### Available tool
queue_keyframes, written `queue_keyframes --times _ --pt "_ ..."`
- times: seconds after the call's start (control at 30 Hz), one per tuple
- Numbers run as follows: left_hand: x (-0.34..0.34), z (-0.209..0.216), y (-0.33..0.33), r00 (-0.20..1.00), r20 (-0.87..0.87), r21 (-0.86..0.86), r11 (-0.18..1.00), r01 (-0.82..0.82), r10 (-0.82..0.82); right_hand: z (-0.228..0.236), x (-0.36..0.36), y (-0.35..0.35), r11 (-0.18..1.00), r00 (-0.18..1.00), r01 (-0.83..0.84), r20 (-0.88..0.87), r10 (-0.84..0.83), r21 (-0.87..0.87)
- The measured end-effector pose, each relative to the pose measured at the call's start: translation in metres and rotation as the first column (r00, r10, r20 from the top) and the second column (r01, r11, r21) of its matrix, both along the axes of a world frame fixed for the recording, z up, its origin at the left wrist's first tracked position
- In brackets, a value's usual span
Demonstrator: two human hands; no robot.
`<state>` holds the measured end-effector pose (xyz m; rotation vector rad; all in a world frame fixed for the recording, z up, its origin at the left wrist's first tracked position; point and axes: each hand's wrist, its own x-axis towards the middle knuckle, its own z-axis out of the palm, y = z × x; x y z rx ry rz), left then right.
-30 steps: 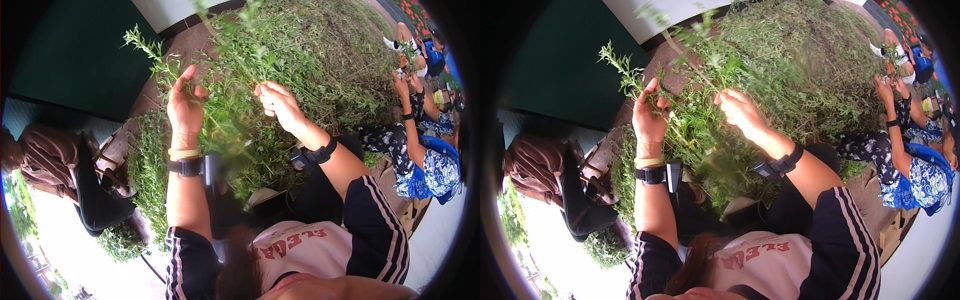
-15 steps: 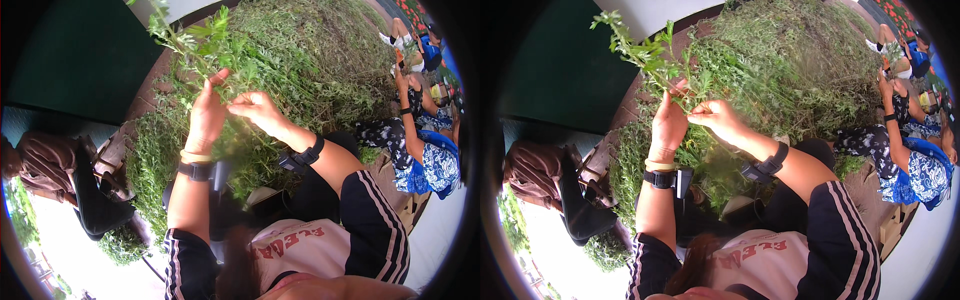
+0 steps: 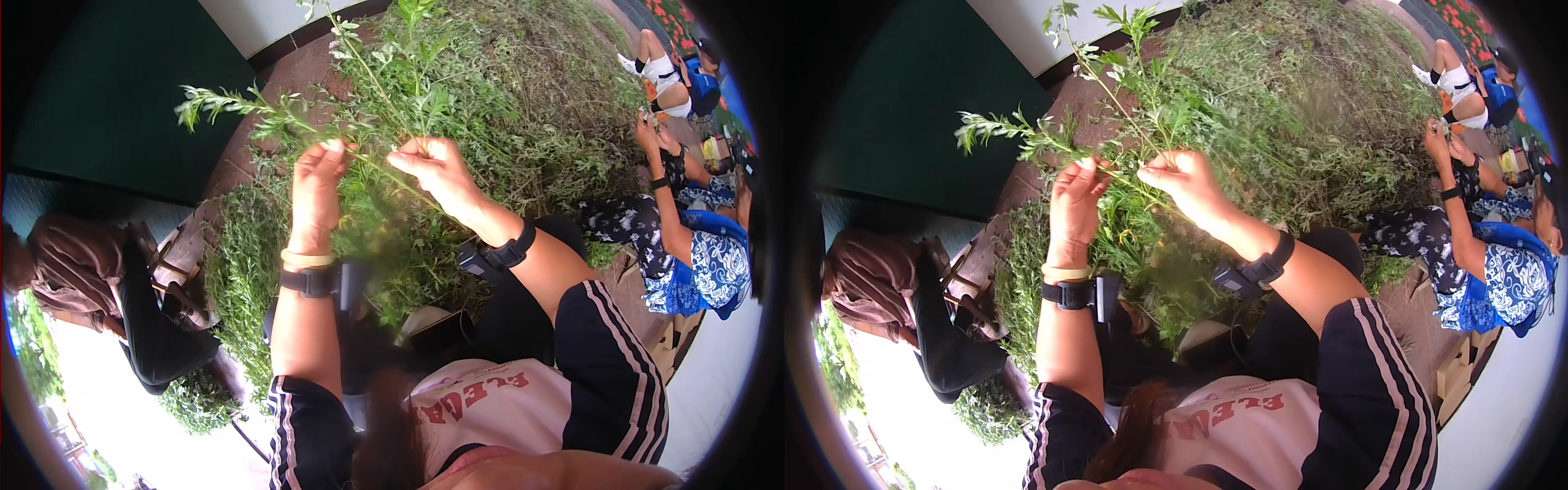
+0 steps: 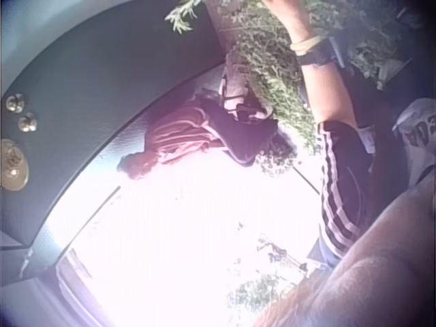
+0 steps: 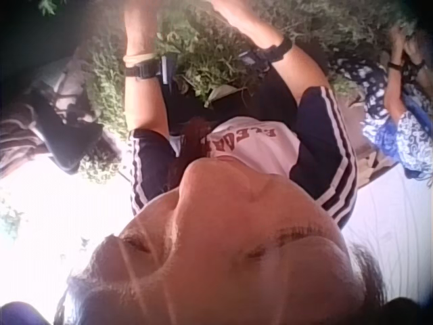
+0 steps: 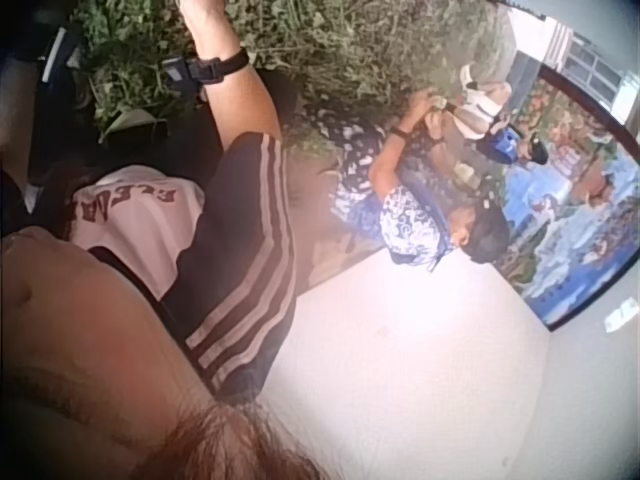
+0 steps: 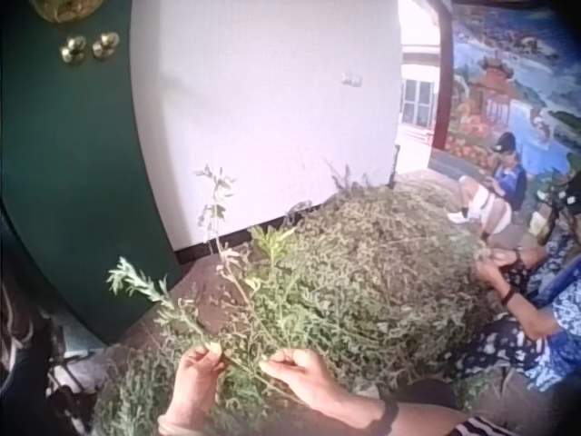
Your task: The person picks through a large pile of green leafy herbs on the floor, pulling out individual stems and removing small yellow flowers or dead leaves by hand.
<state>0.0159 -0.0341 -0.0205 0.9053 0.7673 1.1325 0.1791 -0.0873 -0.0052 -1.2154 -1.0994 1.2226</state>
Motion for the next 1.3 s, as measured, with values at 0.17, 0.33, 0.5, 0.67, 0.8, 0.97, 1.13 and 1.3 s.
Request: queue_keyframes --times 0.17,0.33,0.5,0.67,0.8,0.97,1.13,1.3 --pt "-0.032 -0.003 0.019 0.988 0.100 -0.012 0.993 -0.114 0.115 0.004 0.017 0.000 0.999 0.995 0.015 0.102 -0.011 -0.040" --pt "-0.036 -0.004 0.019 0.990 0.090 0.000 0.994 -0.111 0.110 -0.002 0.018 -0.001 0.993 0.969 -0.120 0.215 0.120 -0.012" --pt "-0.008 -0.002 0.011 0.993 0.052 0.006 0.994 -0.110 0.110 -0.001 0.014 -0.001 0.973 0.946 -0.222 0.230 0.229 -0.059" --pt "0.006 -0.001 0.005 0.995 0.045 0.037 0.995 -0.092 0.091 -0.015 0.009 0.000 0.969 0.960 -0.222 0.150 0.236 -0.104" --pt "0.003 -0.005 0.005 0.992 -0.017 0.079 0.989 -0.122 0.124 -0.006 0.005 -0.002 0.971 0.917 -0.217 0.318 0.239 -0.103" --pt "0.001 0.001 0.006 0.983 -0.046 0.103 0.980 -0.172 0.178 -0.008 0.003 -0.001 0.961 0.887 -0.268 0.373 0.273 -0.067" --pt "-0.017 0.002 0.011 0.945 -0.039 0.089 0.943 -0.321 0.325 -0.004 0.007 -0.001 0.938 0.827 -0.319 0.446 0.344 -0.132" --pt "-0.038 -0.004 0.016 0.950 -0.087 0.112 0.950 -0.290 0.300 -0.001 0.007 0.001 0.925 0.779 -0.347 0.500 0.377 -0.157"
